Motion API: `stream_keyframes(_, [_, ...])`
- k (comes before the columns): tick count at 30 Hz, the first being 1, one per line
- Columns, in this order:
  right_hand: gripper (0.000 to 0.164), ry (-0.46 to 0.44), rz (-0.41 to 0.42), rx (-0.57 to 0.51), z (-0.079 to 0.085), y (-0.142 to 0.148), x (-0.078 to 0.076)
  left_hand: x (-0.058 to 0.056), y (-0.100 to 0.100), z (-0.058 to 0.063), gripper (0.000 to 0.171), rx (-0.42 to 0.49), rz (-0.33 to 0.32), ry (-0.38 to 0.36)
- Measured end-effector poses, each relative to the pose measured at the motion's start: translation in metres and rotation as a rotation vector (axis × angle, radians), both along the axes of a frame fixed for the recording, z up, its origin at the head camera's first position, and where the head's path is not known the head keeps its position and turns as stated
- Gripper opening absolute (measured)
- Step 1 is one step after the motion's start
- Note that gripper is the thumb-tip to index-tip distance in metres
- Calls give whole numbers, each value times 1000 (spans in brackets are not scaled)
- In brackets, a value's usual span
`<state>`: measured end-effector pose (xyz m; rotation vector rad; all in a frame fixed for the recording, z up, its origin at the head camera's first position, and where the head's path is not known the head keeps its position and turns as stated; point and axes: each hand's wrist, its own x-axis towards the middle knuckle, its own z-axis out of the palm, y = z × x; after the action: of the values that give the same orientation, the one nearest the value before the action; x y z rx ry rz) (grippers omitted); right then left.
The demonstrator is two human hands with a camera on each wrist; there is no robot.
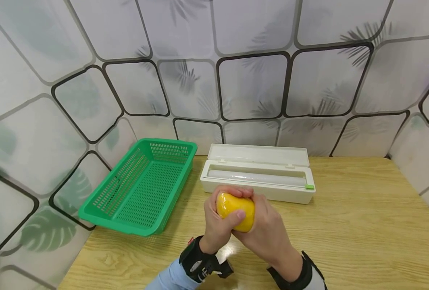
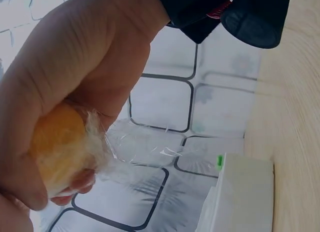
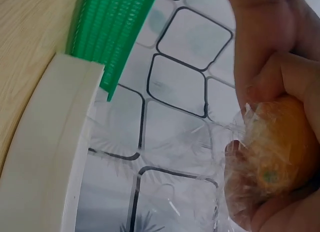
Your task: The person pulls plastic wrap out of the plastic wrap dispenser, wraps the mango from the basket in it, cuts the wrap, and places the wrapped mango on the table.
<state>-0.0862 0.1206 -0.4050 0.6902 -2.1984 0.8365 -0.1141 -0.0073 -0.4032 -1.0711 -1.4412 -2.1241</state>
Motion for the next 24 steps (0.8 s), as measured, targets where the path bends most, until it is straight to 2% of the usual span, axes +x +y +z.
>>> stream_keyframes(8, [75,-164,118,-52,9,3,9,1,1,-1,45,40,-48,42])
stream_keyframes(14, [77,-306,218,-160,10,2,9,9,5,5,45,73,69,74])
stream_keyframes(16, [76,-330,240,-195,9,-1,10,10,2,8,46,58,80,100])
stream_keyframes(19, [77,-323,223,-202,8,-5,11,8,-3,11,51,32,46,137])
stream_keyframes(22, [79,-296,142,-183,9,-9,11,4,-6,13,52,40,-14,117])
stream_keyframes(24, [81,-268,74,-172,10,-11,11,2,-6,14,52,48,-20,95])
